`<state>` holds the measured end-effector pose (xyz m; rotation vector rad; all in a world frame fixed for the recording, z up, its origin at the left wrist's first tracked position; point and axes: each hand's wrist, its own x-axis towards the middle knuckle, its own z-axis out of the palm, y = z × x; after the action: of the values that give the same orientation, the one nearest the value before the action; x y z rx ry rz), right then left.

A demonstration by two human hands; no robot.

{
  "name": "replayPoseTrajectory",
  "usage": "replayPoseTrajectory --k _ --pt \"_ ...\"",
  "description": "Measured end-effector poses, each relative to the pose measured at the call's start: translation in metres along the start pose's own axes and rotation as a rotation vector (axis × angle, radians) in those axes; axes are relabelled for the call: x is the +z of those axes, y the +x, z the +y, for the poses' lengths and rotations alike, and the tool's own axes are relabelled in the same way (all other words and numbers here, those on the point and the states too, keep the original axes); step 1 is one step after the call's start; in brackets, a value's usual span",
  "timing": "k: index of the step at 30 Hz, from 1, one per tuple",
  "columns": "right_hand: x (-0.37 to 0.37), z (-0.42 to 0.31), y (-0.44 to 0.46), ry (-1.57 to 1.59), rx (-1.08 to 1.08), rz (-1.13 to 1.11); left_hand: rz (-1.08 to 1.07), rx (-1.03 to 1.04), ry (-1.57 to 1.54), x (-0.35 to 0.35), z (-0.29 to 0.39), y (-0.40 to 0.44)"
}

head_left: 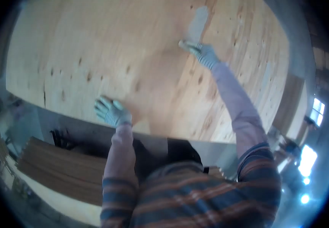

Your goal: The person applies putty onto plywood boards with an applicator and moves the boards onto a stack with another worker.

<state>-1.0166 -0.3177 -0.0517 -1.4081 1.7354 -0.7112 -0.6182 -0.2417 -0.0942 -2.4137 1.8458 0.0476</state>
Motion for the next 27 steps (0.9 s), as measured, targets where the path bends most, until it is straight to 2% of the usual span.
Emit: replayPoseTrajectory --k 1,4,6,7,9,10,11,13,15,16,17,19,20,21,23,25,27 --pt "0.039 0.022 -0.04 0.155 -0.237 0.024 -0.022 -0.018 -0.001 0.003 0.0 0.003" --pt "0.133 -0.051 -0.184 0.306 0.018 0.106 -0.09 -0.029 0.013 -0.015 0.004 0.003" --pt "0.189 -0.089 -0.254 0.029 0.036 0.196 -0.167 -0.032 0.046 -0.029 0.008 0.008" --pt "0.21 -0.104 -0.279 -0.323 -0.041 0.215 -0.16 -0.023 0.011 -0.026 0.006 0.007" --pt "0.272 -0.109 -0.313 -0.361 0.149 0.266 -0.126 -0.009 -0.067 -0.021 0.001 0.007" --pt "0.295 -0.123 -0.317 -0.359 0.109 0.364 -0.054 0.002 -0.141 -0.013 -0.002 0.004" --pt "0.305 -0.14 -0.321 -0.209 0.17 0.394 -0.055 0.17 -0.192 -0.007 -0.011 -0.003" --pt "0.313 -0.191 -0.295 0.12 0.217 0.472 0.019 0.509 -0.284 0.006 -0.029 0.013" --pt "0.331 -0.197 -0.28 0.934 0.335 0.546 -0.138 0.907 -0.516 -0.003 -0.061 0.066" --pt "0.324 -0.207 -0.261 1.279 0.418 0.499 -0.146 0.924 -0.467 -0.025 -0.083 0.102" --pt "0.315 -0.219 -0.227 1.133 0.36 0.433 -0.168 0.935 -0.417 -0.043 -0.106 0.139" --pt "0.309 -0.246 -0.17 0.916 0.297 0.385 -0.127 0.65 -0.186 -0.077 -0.161 0.223" --pt "0.312 -0.259 -0.139 0.85 0.274 0.391 -0.001 0.535 -0.168 -0.075 -0.192 0.266" --pt "0.31 -0.265 -0.092 0.87 0.261 0.439 0.115 0.42 -0.152 -0.065 -0.227 0.311" --pt "0.304 -0.315 0.011 1.132 -0.001 0.431 0.432 0.332 -0.08 0.006 -0.309 0.397" --pt "0.293 -0.352 0.106 1.207 -0.194 0.369 0.18 0.168 -0.169 -0.021 -0.343 0.431" --pt "0.286 -0.345 0.207 1.286 -0.225 0.204 0.218 0.118 -0.139 -0.015 -0.35 0.44"
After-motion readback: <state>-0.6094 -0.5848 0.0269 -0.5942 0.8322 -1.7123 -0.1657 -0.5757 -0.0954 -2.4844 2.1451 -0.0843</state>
